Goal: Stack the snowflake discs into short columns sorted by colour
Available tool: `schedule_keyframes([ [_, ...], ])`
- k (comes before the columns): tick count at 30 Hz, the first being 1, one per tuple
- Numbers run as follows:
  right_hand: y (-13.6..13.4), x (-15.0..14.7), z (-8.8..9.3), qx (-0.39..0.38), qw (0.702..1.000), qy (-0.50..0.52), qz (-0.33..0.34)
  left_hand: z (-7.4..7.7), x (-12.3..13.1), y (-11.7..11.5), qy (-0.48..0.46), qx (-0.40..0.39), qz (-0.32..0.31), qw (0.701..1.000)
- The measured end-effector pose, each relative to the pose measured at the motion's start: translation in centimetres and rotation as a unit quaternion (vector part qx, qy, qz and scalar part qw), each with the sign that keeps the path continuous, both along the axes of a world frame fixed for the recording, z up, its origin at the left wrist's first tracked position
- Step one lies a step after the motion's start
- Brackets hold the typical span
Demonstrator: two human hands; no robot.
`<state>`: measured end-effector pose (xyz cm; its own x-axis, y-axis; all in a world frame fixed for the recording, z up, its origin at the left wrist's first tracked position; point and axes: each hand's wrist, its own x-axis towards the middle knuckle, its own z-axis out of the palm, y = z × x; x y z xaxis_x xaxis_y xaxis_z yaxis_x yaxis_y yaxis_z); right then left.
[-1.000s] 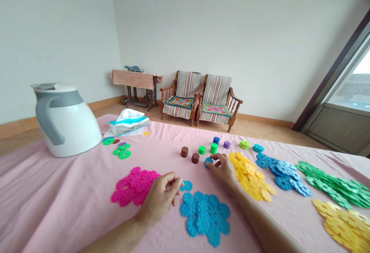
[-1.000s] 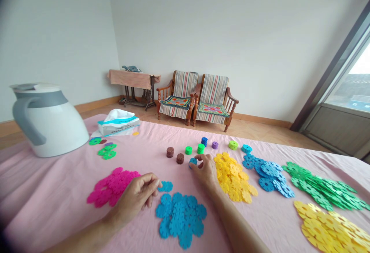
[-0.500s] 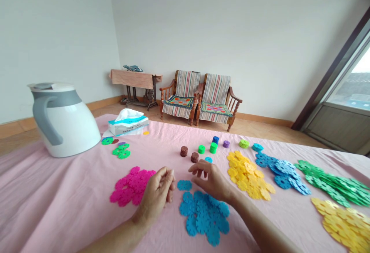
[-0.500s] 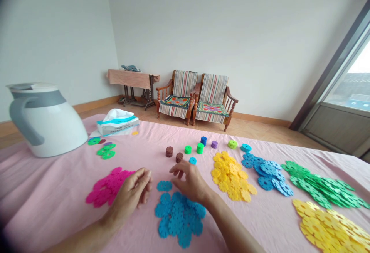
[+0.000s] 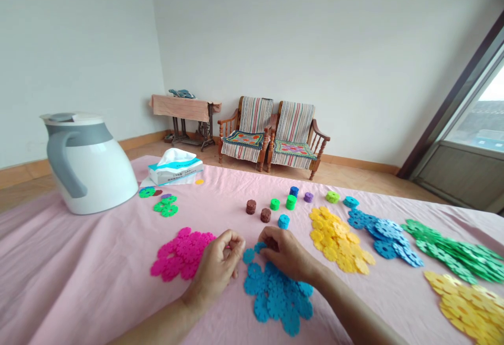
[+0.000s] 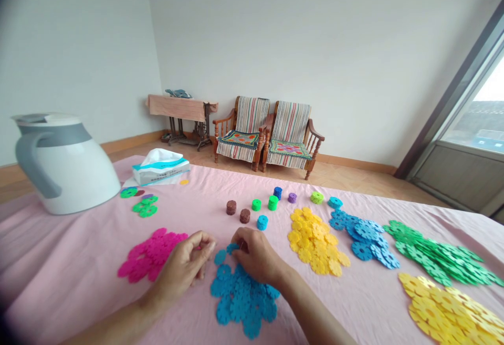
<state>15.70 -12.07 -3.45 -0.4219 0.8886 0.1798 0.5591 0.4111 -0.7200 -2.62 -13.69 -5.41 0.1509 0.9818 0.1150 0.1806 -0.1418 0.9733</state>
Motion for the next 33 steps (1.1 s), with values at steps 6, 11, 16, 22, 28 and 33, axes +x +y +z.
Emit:
schedule_keyframes([
  [6,-0.5,-1.2,0.5,-0.029,0.993,0.117,0.010,-0.3,0.0,-0.1,0.045,0.023,-0.054,0.997],
  [11,-1.1,-1.9,0.2,0.014,0.994,0.111,0.017,-0.1,0.0,0.0,0.019,0.013,-0.064,0.998],
  [16,-1.7,-2.2,0.1,0.086,0.994,0.073,0.015,0.3,-0.1,-0.1,-0.011,-0.007,-0.059,0.998],
  [22,0.5,-0.2,0.0,0.169,0.974,0.083,-0.126,0.6,-0.1,-0.1,-0.005,-0.010,-0.053,0.999],
  [28,3.7,4.5,-2.0,0.107,0.938,0.114,-0.310,0.6,0.0,-0.2,0.003,-0.007,-0.053,0.999],
  [33,4.3,5.2,-3.1,0.056,0.948,0.104,-0.296,0.6,0.1,-0.2,0.006,-0.007,-0.052,0.999],
])
